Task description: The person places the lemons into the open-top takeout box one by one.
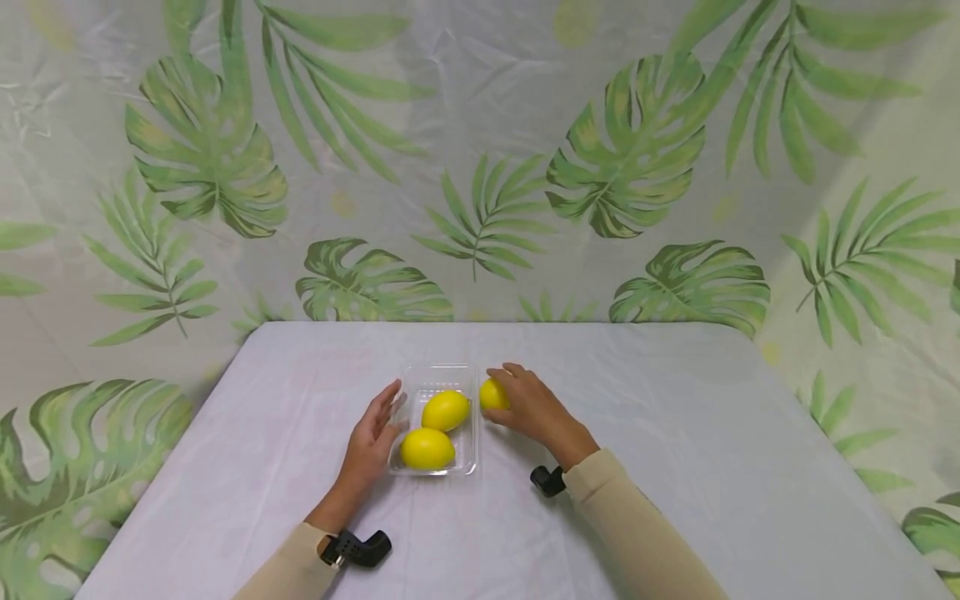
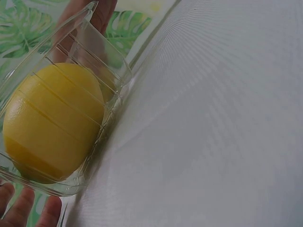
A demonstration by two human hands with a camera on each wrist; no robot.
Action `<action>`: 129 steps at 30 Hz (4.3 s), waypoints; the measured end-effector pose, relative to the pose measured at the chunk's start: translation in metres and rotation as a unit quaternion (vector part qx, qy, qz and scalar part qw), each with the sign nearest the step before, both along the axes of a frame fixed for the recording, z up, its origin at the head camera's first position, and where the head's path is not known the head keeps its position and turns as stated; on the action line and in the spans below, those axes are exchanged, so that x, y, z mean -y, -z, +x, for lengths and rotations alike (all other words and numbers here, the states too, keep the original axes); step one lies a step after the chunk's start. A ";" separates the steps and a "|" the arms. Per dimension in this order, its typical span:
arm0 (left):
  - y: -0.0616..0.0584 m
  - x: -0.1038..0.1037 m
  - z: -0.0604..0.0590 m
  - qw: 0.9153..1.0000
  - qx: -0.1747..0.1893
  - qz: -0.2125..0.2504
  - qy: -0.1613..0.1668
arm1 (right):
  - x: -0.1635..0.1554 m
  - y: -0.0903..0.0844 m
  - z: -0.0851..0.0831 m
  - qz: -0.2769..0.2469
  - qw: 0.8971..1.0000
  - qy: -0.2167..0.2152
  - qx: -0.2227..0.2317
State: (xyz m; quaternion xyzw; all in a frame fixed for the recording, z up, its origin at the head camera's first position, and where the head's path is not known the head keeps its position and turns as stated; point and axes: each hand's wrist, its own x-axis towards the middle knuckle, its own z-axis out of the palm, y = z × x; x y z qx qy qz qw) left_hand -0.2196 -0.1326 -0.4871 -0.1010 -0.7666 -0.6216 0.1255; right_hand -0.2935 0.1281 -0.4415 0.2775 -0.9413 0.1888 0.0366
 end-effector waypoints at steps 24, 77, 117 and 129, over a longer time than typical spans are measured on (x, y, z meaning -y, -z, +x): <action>0.006 -0.001 -0.003 1.000 0.010 -0.004 -0.007 | 0.001 0.008 -0.005 -0.012 1.000 -0.007 -0.004; 0.007 0.001 -0.005 1.000 0.002 -0.002 -0.005 | -0.004 -0.020 0.001 -0.113 0.985 -0.044 -0.122; -0.024 -0.002 0.015 0.999 0.014 0.011 0.029 | 0.063 -0.020 0.001 -0.127 0.985 -0.085 -0.086; -0.016 0.000 0.008 0.999 0.020 0.020 0.028 | 0.080 -0.013 -0.001 -0.128 0.980 -0.120 -0.096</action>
